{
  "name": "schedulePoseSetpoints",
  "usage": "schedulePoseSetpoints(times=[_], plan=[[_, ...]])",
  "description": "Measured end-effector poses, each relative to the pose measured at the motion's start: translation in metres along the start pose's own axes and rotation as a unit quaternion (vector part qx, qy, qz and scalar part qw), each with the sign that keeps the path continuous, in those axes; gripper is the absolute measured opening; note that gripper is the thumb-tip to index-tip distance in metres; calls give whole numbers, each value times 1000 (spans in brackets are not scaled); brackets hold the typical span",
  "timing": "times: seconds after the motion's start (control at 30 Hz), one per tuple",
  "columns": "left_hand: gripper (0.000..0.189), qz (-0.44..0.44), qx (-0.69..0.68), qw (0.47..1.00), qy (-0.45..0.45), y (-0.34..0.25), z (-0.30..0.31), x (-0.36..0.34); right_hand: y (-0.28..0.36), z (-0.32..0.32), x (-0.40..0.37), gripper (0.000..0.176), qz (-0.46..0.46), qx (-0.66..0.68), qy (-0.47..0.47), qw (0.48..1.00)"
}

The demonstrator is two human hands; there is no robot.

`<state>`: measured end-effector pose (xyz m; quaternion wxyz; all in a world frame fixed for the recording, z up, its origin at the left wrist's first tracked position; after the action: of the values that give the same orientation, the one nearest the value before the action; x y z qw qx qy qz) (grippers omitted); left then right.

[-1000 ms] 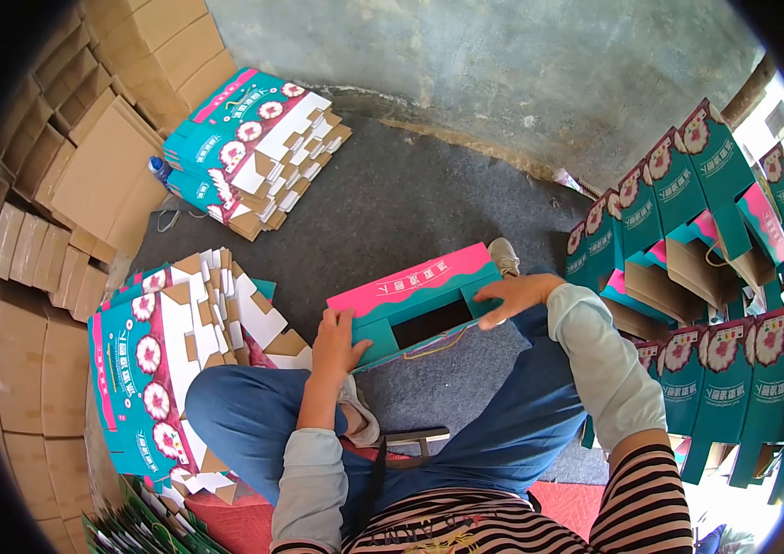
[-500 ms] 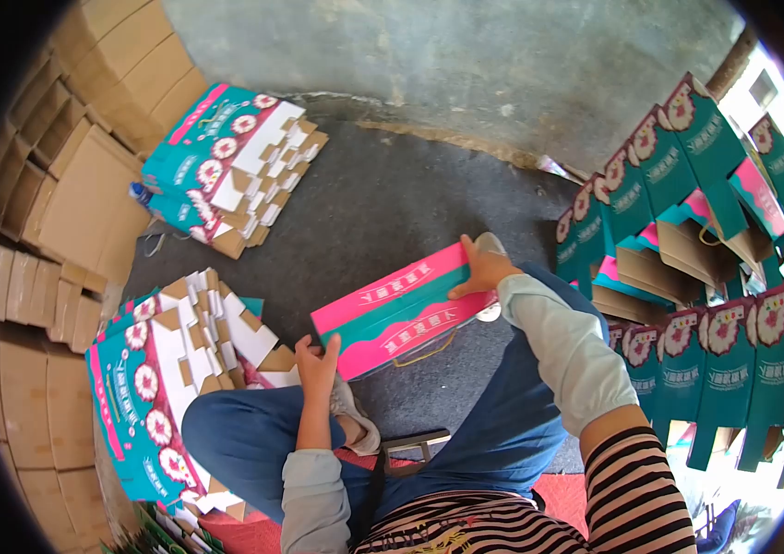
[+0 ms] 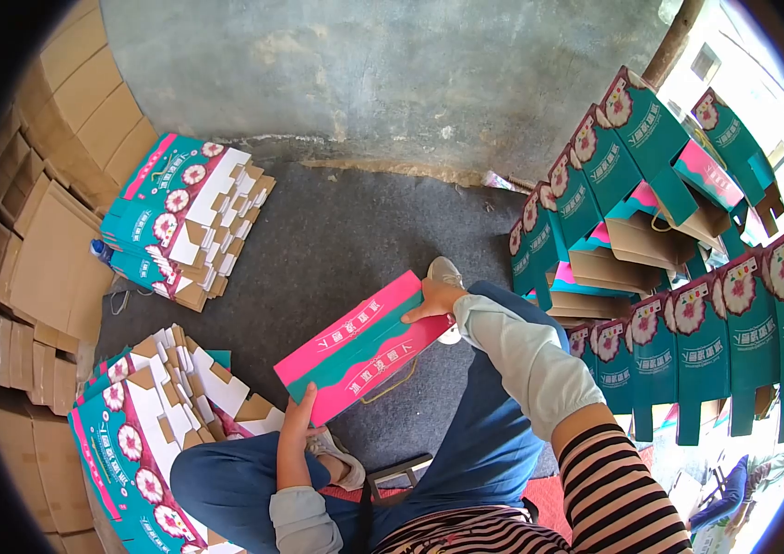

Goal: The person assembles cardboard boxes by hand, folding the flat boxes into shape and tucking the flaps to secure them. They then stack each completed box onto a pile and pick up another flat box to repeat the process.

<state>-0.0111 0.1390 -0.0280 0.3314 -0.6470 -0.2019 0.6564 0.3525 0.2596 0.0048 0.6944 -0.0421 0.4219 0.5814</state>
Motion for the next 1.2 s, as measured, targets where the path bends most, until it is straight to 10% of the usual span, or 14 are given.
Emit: schedulePoseSetpoints(times=[0.6, 1.2], plan=[[67, -406, -36, 909, -81, -96, -5, -39, 74, 118, -169, 95, 192, -15, -413, 890], [64, -501, 140, 852, -59, -272, -56, -144, 11, 182, -270, 89, 176, 56, -532, 826]])
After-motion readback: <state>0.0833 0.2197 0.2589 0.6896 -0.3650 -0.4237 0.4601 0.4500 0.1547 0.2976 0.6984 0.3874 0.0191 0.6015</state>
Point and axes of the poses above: each hand's wrist, its own x-axis towards the middle knuckle, its own z-axis out of the back of the hand, y = z × x, the point moved 7 cm from there along x, towards the middle knuckle, and after that the axes turned 4 degrees about -z, right-handed, at the moved point
